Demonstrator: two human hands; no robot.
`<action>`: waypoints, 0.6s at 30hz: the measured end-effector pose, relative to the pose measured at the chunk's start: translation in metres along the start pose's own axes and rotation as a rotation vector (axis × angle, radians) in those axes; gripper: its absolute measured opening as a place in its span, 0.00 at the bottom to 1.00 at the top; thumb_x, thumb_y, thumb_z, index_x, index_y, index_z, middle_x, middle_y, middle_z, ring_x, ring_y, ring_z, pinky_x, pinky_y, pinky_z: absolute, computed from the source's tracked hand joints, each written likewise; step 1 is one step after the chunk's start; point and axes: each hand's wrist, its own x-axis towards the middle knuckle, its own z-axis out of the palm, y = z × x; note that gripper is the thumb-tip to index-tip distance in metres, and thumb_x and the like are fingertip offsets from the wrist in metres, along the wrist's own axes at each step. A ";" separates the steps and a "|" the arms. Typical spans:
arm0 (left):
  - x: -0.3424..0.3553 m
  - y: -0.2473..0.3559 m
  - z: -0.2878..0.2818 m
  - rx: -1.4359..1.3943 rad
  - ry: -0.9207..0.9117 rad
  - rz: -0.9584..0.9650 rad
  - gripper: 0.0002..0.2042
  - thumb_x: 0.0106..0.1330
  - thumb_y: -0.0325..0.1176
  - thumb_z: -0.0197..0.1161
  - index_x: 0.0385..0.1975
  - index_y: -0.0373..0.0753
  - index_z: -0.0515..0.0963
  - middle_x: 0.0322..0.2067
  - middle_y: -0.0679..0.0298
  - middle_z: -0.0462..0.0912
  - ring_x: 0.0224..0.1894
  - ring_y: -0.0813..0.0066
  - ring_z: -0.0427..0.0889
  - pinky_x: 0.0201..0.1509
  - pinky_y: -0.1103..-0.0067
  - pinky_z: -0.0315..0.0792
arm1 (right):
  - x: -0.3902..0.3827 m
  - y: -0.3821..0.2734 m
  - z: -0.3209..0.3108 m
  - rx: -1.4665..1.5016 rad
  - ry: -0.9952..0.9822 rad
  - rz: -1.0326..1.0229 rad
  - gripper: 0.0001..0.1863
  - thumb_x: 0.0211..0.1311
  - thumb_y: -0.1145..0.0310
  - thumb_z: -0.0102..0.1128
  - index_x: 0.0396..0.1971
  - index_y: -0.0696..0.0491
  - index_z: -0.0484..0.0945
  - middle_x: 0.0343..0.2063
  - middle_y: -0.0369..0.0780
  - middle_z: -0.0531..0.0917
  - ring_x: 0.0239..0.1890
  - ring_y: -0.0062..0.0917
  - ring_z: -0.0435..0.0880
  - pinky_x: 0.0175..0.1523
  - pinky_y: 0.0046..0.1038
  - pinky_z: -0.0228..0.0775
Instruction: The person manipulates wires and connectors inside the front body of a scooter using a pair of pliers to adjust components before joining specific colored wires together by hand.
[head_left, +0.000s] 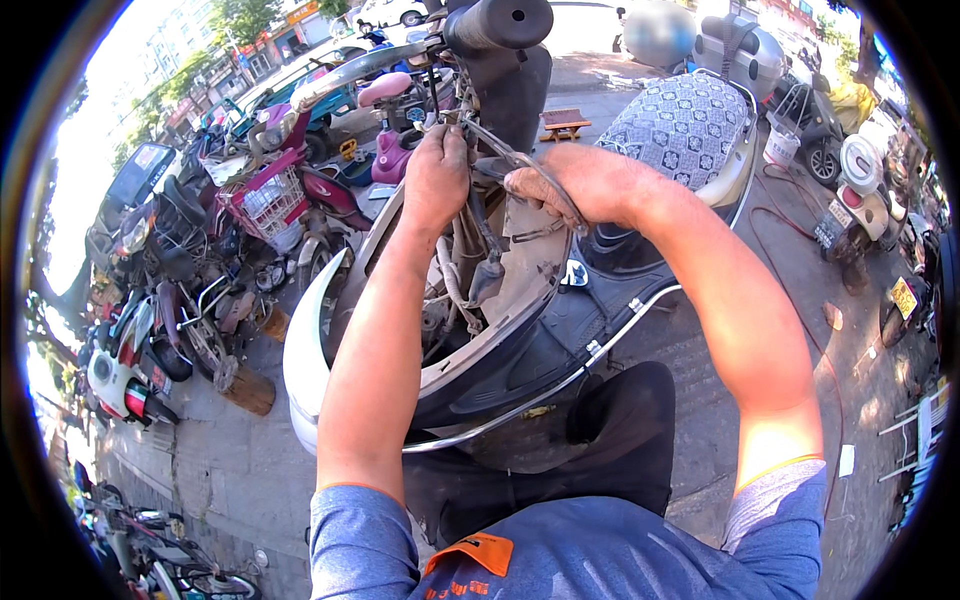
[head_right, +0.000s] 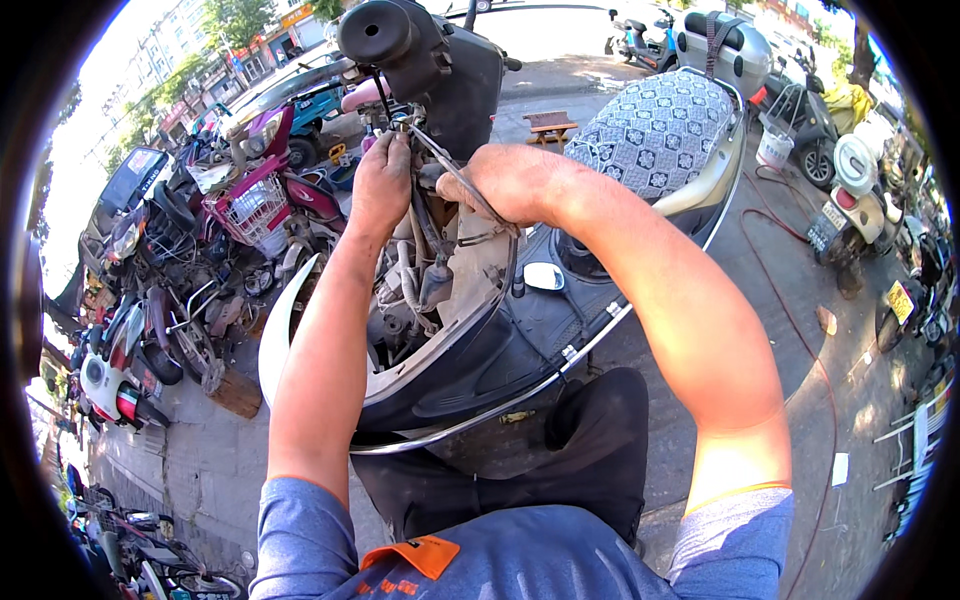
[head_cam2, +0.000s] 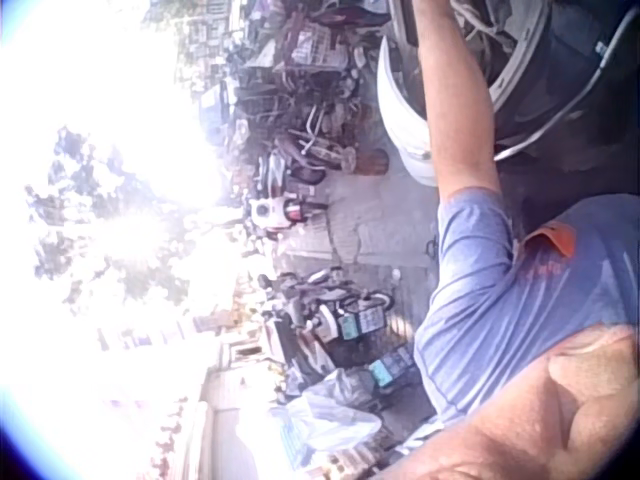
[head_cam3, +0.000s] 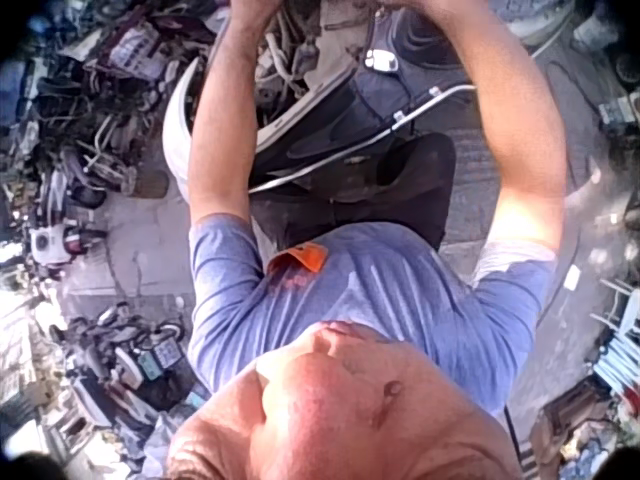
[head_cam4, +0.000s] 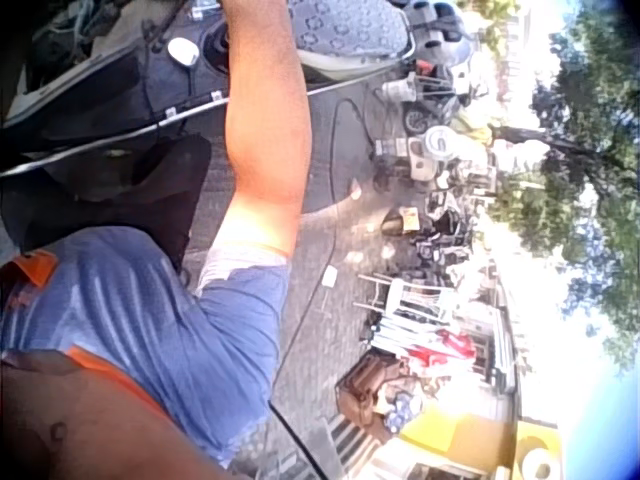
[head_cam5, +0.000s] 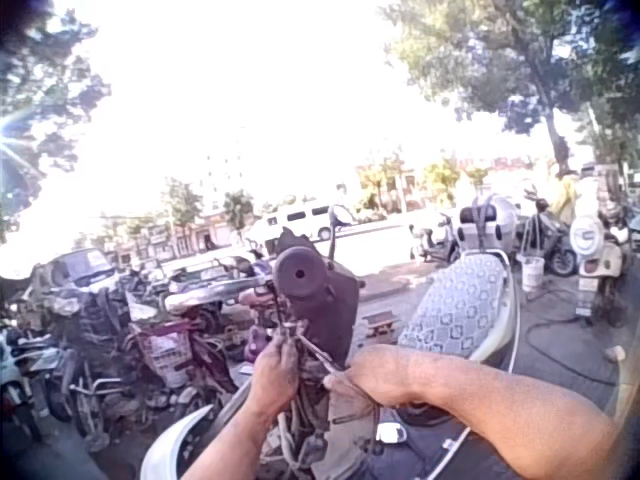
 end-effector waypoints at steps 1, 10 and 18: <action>-0.001 0.005 0.001 -0.003 0.007 -0.002 0.16 0.81 0.38 0.51 0.44 0.31 0.80 0.34 0.45 0.86 0.39 0.43 0.85 0.46 0.59 0.76 | 0.007 0.019 -0.005 -0.159 0.033 -0.180 0.28 0.80 0.45 0.52 0.29 0.56 0.78 0.19 0.38 0.74 0.23 0.26 0.74 0.32 0.36 0.66; -0.007 0.009 0.000 0.109 0.172 0.050 0.12 0.77 0.37 0.61 0.44 0.32 0.81 0.33 0.50 0.88 0.36 0.52 0.88 0.45 0.64 0.79 | 0.011 -0.016 -0.067 0.128 -0.086 0.373 0.21 0.61 0.52 0.66 0.19 0.54 0.80 0.15 0.34 0.74 0.15 0.20 0.67 0.22 0.28 0.56; 0.021 0.056 -0.034 0.510 -0.142 0.002 0.14 0.67 0.39 0.71 0.44 0.36 0.89 0.39 0.53 0.92 0.43 0.58 0.91 0.52 0.69 0.80 | -0.036 0.005 -0.032 0.460 -0.162 0.306 0.26 0.78 0.49 0.57 0.31 0.59 0.82 0.17 0.34 0.76 0.16 0.17 0.75 0.22 0.24 0.65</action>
